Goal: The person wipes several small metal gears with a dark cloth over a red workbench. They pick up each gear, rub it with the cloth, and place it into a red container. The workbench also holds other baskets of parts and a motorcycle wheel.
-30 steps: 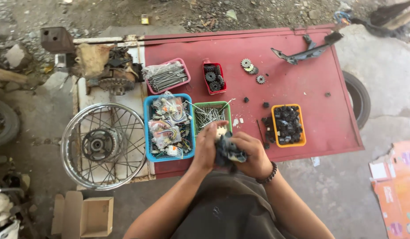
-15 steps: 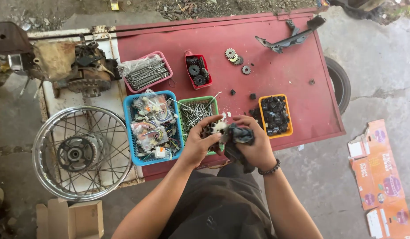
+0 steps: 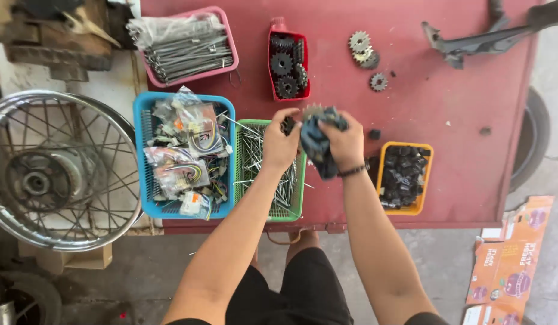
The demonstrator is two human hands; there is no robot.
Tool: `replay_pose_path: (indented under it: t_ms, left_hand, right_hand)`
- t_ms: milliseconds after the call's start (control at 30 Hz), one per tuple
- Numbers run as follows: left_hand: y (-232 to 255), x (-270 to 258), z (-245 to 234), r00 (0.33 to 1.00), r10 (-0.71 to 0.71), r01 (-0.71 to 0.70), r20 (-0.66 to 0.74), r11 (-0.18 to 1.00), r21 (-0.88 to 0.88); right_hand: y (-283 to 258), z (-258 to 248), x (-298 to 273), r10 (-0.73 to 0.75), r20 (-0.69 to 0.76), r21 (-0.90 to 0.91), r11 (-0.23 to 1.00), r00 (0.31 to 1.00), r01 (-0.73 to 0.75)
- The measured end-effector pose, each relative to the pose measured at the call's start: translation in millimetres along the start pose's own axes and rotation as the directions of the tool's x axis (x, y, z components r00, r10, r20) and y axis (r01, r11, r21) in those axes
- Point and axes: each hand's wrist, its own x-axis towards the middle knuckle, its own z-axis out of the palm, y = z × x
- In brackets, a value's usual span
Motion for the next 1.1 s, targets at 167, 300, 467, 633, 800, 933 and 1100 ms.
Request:
replay_pose_path:
  t_ms: [167,300,467,633,800,933,1100]
  left_hand:
    - [-58,54,19,0.967,-0.222,0.204,-0.125,0.968,-0.143]
    - [-53,51,19,0.964,-0.244,0.213,-0.105,0.947,-0.239]
    - [-17,22,1,0.985,-0.17,0.156,0.002,0.895,-0.419]
    - [15,-30,-8,0.985,0.029,0.08,0.173,0.801,-0.593]
    - [81,-104,-15,0.942,0.202,-0.026,0.268,0.84,-0.543]
    - [96,-141,-17,0.902,0.314,-0.077,0.295,0.791,-0.607]
    - [112,-175,-28,0.889,0.371,-0.131,0.269,0.768,-0.627]
  right_hand:
    - [47,54,97,-0.091,-0.067,-0.284,0.956,0.994,0.069]
    - [46,68,119,-0.069,-0.031,-0.439,0.897,0.997,0.048]
    - [6,20,51,-0.179,0.034,-0.471,0.865,0.983,0.174]
    - [-35,-47,-28,0.037,0.084,-0.193,0.981,0.996,-0.02]
    - [-98,-99,-114,-0.077,0.191,0.383,0.924,0.979,-0.002]
    - [-160,-124,-159,-0.213,0.134,0.314,0.936,0.968,0.162]
    - [-180,-125,-194,-0.543,0.05,0.02,0.839,0.838,0.543]
